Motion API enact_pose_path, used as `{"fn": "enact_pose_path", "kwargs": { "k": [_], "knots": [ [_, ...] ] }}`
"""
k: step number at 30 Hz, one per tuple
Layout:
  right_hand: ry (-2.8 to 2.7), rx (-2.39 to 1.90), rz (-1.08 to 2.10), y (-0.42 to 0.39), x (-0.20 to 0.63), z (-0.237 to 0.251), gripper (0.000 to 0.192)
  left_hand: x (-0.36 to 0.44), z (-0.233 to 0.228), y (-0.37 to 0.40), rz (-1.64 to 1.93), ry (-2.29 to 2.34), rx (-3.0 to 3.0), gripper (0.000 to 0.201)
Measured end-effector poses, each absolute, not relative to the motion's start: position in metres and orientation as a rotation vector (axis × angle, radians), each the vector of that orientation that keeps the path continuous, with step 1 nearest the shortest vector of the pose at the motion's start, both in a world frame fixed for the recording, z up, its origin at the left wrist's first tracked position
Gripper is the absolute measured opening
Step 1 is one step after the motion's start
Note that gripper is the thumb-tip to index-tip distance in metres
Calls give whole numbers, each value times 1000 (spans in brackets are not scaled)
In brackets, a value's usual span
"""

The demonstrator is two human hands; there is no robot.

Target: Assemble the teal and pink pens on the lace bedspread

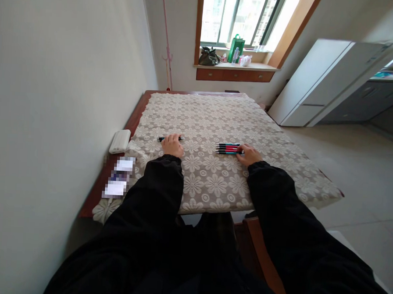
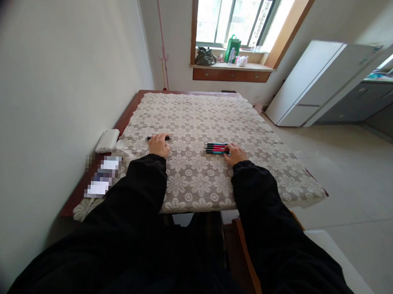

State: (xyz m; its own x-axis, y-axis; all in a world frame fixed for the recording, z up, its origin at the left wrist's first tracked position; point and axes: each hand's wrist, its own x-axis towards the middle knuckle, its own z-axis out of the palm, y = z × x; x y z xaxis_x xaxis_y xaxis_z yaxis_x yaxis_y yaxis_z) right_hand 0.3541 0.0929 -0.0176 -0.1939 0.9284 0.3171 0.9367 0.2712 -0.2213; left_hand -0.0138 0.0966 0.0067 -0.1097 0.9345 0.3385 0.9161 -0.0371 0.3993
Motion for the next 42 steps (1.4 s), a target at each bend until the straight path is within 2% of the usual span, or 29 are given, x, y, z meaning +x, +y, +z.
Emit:
{"fn": "enact_pose_path", "kwargs": {
  "k": [8,14,19,23,28,34,37,42],
  "knots": [
    [-2249,-1733,2,97,347,-10,23,-25,2,103,605,2256,1974,39],
    [-2251,-1755,9,109,350,-11,26,-26,1,104,669,2315,1964,34],
    [-2297,-1666,-99,106,329,2,38,-30,-3,106,716,2292,1947,26],
    [-2291,-1420,-70,97,286,18,28,-33,-7,111,756,2240,1914,19],
    [-2231,-1165,215,101,234,23,24,-26,-8,115,1177,1731,2051,24],
    [-1804,-1054,845,112,201,10,50,-3,-7,104,1343,1135,2232,24],
    [-1635,-938,1041,113,194,4,48,1,-8,102,1316,1072,2220,22],
    [-1413,-876,1153,110,197,1,40,2,-7,99,1243,1142,2159,22]
  ]
}}
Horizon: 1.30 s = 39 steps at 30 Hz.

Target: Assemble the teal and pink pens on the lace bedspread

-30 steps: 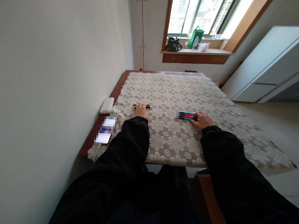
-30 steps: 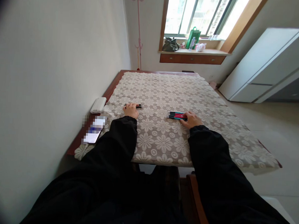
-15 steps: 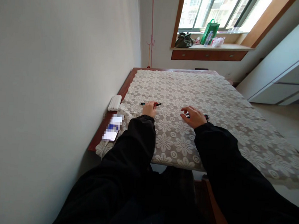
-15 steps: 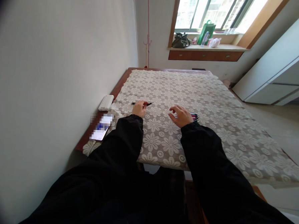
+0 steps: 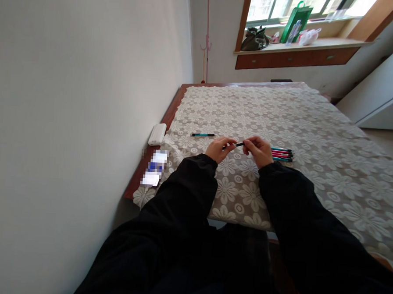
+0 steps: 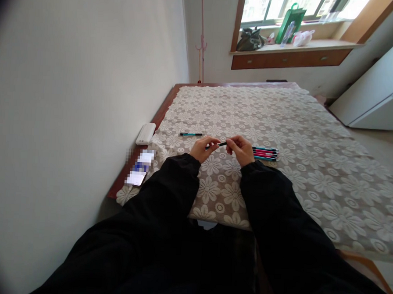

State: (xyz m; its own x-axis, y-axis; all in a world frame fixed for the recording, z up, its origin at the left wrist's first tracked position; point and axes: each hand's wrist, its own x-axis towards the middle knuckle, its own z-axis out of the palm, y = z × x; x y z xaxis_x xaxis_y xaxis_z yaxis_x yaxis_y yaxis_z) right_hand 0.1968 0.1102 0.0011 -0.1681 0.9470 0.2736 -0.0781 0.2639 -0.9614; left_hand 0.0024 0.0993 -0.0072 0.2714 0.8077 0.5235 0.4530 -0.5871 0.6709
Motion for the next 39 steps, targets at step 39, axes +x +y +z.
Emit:
{"fn": "enact_pose_path", "kwargs": {
  "k": [39],
  "knots": [
    [-2446,-1023,971,112,223,1,57,3,-2,88,873,1140,2420,22]
  ]
}}
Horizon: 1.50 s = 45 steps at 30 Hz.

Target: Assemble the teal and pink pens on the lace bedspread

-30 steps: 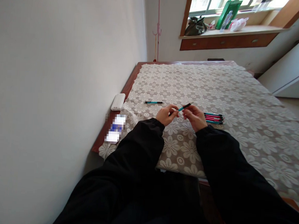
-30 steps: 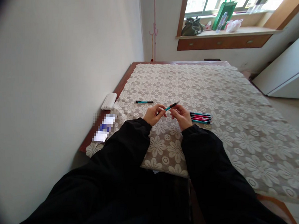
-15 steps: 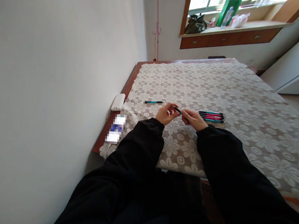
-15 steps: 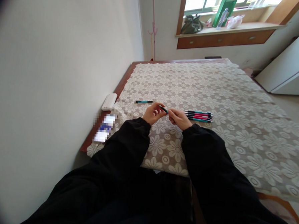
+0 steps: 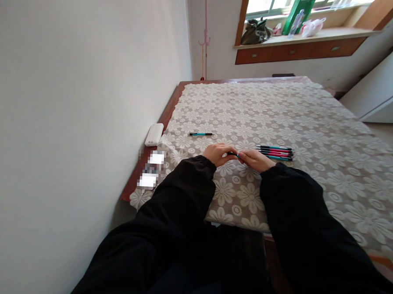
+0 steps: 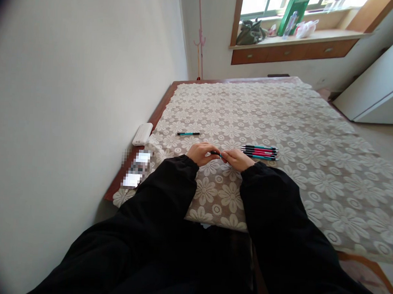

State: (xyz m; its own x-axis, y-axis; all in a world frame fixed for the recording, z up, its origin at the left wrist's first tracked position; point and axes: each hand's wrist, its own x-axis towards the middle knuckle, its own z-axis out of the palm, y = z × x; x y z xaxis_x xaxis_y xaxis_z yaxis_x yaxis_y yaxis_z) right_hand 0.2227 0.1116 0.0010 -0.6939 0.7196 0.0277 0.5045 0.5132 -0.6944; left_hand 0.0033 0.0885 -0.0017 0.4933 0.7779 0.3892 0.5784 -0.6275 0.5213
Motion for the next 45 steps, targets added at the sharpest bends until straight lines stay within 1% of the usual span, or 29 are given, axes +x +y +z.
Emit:
{"fn": "enact_pose_path", "kwargs": {
  "k": [5,10,15,21,25,27,30,32,34,37,41,42,43,45],
  "knots": [
    [-2510,-1049,772,110,221,-6,52,5,-2,89,800,1278,2453,25],
    [-2579,-1151,581,102,216,-6,49,6,5,85,811,1202,2488,25],
    [-2665,-1261,385,97,212,-6,47,7,6,84,707,1215,2602,30],
    [-2805,-1410,29,91,204,-2,46,9,1,87,575,1366,2562,34],
    [-2794,-1447,-155,86,199,0,44,7,-2,88,583,1381,2471,39],
    [-2748,-1415,-182,88,201,-1,42,6,-3,89,619,1375,2442,41],
    [-2640,-1331,-158,95,209,-8,37,5,-3,89,697,1371,2406,33],
    [-2545,-1305,-108,101,215,-14,36,6,-1,89,745,1357,2378,33],
    [-2487,-1312,-51,104,219,-19,36,6,0,88,747,1363,2359,34],
    [-2453,-1323,-26,104,221,-20,36,6,2,88,680,1474,2342,28],
    [-2417,-1305,-76,98,217,-16,37,6,3,87,643,1556,2330,49],
    [-2416,-1285,-83,97,216,-15,37,6,3,86,661,1554,2323,50],
    [-2421,-1254,-83,95,215,-14,36,6,4,86,695,1543,2312,48],
    [-2442,-1184,-72,94,214,-11,35,6,6,85,784,1498,2289,37]
  ]
}}
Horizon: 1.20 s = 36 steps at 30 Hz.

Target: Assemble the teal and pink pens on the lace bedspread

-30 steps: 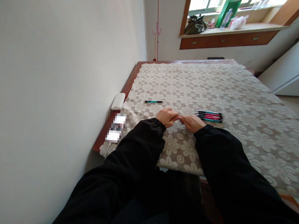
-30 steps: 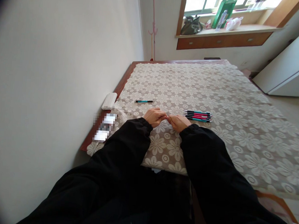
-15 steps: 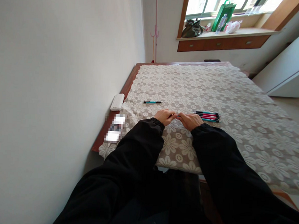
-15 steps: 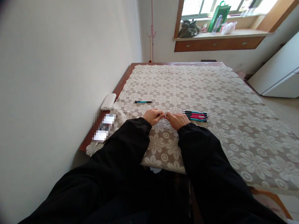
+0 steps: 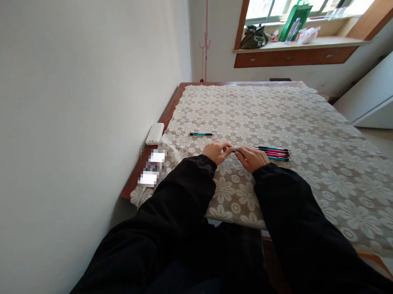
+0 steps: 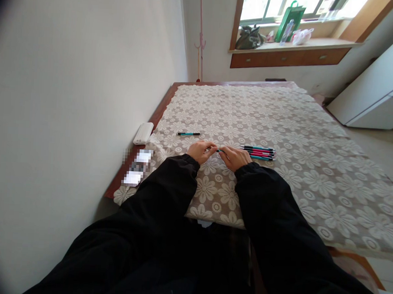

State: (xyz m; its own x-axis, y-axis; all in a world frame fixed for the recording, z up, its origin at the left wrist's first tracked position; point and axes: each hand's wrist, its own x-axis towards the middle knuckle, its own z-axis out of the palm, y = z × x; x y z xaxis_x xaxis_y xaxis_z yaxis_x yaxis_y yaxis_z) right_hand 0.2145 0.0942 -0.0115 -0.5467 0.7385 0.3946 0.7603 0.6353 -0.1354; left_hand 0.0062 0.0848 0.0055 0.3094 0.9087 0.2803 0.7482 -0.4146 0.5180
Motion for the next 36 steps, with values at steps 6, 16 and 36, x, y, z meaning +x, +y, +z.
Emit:
{"fn": "enact_pose_path", "kwargs": {
  "k": [6,16,36],
  "knots": [
    [-2439,-1112,-28,98,216,-13,31,6,6,86,821,1400,2322,21],
    [-2423,-1181,-45,101,219,-19,27,6,7,85,831,1389,2277,31],
    [-2486,-1071,-23,102,217,-17,29,7,-3,91,692,1465,2310,34]
  ]
}}
